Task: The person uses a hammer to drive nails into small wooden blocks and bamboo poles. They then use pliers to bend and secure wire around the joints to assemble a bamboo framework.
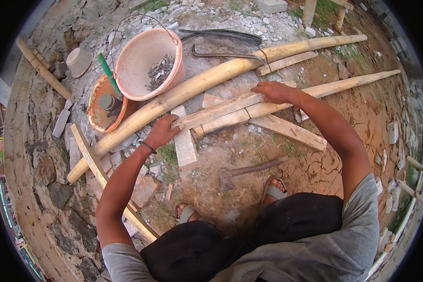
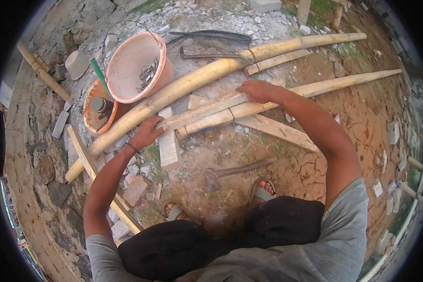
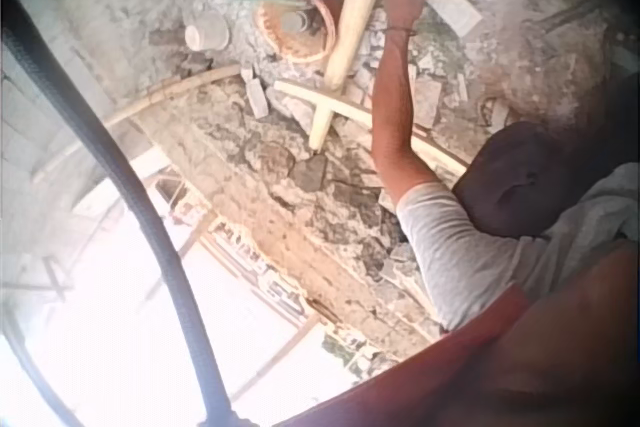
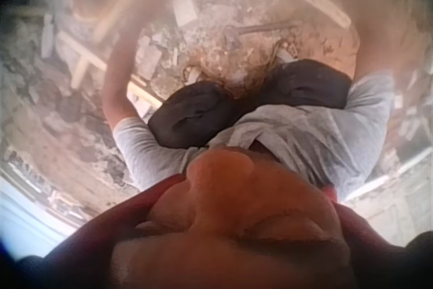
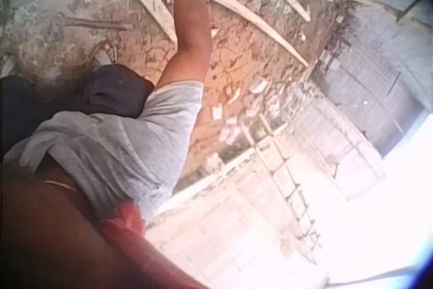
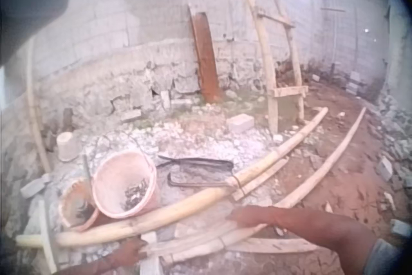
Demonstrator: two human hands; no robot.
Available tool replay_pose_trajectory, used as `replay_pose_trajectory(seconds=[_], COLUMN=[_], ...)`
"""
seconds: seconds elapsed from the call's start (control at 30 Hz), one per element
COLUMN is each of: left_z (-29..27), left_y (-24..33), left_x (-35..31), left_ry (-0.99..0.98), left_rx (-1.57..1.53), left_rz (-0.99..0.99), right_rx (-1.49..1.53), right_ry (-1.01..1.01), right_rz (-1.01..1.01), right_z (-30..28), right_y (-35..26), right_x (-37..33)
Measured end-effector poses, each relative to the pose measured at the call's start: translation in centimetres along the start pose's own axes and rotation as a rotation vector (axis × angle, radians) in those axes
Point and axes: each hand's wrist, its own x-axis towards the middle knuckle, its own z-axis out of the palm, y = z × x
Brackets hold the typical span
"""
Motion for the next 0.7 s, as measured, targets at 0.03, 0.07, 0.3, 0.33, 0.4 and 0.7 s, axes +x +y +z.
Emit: replay_pose_trajectory(seconds=[0.03, 0.07, 0.3, 0.33, 0.4, 0.7], left_z=[-0.3, -0.5, -1.0, -0.9, -0.7, 0.8], left_y=[-0.1, -0.1, 0.0, 0.1, 0.3, 1.3], left_x=[0.0, 0.0, -1.0, -1.0, -0.8, -0.9], left_ry=[-0.033, -0.079, -0.118, -0.107, -0.088, 0.097], left_rx=[-0.016, -0.034, -0.121, -0.125, -0.138, -0.045], left_rz=[-0.004, 0.000, -0.048, -0.061, -0.039, 0.025], right_rx=[0.017, 0.032, 0.145, 0.150, 0.171, 0.095], right_ry=[-0.015, -0.036, -0.046, -0.046, -0.020, 0.040], right_rz=[-0.014, -0.015, -0.043, -0.031, -0.043, -0.022], right_z=[-0.3, -0.6, -2.3, -2.3, -2.0, 0.8], right_y=[0.1, 0.2, 0.3, 0.3, 0.4, 0.2], right_x=[0.1, 0.2, 0.9, 0.8, 0.4, -2.0])
